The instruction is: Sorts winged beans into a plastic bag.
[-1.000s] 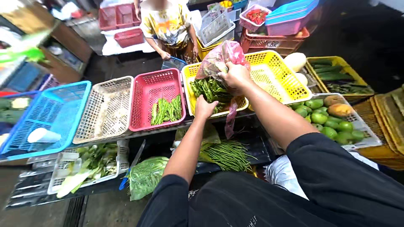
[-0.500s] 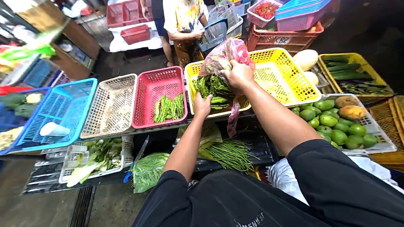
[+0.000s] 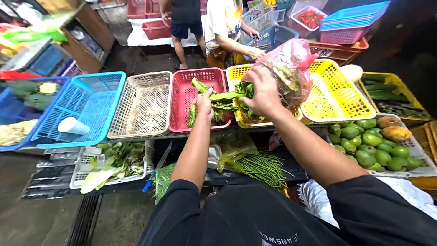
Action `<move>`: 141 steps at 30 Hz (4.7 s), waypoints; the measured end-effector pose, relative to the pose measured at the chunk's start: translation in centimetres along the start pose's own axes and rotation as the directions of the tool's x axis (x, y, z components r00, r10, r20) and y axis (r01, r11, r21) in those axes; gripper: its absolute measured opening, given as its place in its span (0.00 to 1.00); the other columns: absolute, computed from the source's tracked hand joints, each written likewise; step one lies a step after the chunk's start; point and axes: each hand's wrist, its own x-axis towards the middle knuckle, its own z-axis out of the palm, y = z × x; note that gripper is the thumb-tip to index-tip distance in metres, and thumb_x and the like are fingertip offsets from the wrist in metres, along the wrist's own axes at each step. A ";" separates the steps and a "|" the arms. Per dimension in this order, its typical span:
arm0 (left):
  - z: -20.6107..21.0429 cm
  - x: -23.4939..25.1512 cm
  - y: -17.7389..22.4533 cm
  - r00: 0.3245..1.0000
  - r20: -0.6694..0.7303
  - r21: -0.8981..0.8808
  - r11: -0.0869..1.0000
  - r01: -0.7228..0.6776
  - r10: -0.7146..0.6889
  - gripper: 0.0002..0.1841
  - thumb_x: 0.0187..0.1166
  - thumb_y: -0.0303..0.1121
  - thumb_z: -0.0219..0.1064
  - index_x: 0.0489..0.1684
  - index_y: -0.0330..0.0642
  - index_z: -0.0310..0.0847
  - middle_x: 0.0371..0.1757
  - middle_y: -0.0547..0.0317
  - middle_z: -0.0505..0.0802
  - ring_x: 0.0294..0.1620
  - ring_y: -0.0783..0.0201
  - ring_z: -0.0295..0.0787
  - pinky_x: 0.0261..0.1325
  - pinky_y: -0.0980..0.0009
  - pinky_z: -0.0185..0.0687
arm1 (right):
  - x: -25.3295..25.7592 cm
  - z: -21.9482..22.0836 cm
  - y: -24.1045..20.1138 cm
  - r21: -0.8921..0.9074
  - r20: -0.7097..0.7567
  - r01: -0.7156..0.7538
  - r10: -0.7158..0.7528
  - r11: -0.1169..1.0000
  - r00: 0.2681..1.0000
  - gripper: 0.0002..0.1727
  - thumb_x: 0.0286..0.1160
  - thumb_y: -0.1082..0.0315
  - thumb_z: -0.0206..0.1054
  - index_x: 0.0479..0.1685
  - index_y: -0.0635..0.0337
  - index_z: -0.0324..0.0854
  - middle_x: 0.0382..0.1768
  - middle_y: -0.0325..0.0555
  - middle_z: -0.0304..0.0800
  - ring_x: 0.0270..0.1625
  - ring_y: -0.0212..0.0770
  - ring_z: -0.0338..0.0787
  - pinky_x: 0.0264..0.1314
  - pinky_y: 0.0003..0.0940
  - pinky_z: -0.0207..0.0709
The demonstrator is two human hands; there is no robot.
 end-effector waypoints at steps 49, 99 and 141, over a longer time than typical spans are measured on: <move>-14.3 6.0 8.3 0.606 0.513 0.785 0.047 -0.617 -0.608 0.04 0.75 0.35 0.76 0.35 0.46 0.93 0.35 0.56 0.95 0.40 0.58 0.92 0.52 0.47 0.86 | -0.8 18.2 -10.6 0.131 0.598 -0.300 0.167 0.945 0.784 0.19 0.85 0.57 0.60 0.70 0.40 0.84 0.54 0.52 0.94 0.59 0.58 0.92 0.58 0.69 0.82; 17.1 -0.3 -11.9 0.970 0.231 0.801 0.553 -0.231 0.070 0.63 0.57 0.57 0.85 0.93 0.41 0.46 0.79 0.35 0.79 0.77 0.42 0.80 0.77 0.41 0.76 | 5.8 -1.5 17.6 0.044 0.101 -0.231 0.225 0.972 0.969 0.53 0.61 0.33 0.68 0.89 0.51 0.62 0.80 0.57 0.74 0.70 0.63 0.84 0.62 0.70 0.78; -10.4 3.3 13.2 0.867 0.381 0.890 0.127 -0.438 0.322 0.13 0.82 0.40 0.68 0.54 0.43 0.90 0.48 0.52 0.95 0.52 0.56 0.92 0.60 0.47 0.84 | 4.6 0.4 15.8 0.145 -0.022 -0.414 0.421 0.899 0.907 0.44 0.69 0.38 0.69 0.89 0.37 0.63 0.75 0.64 0.80 0.75 0.72 0.79 0.71 0.82 0.66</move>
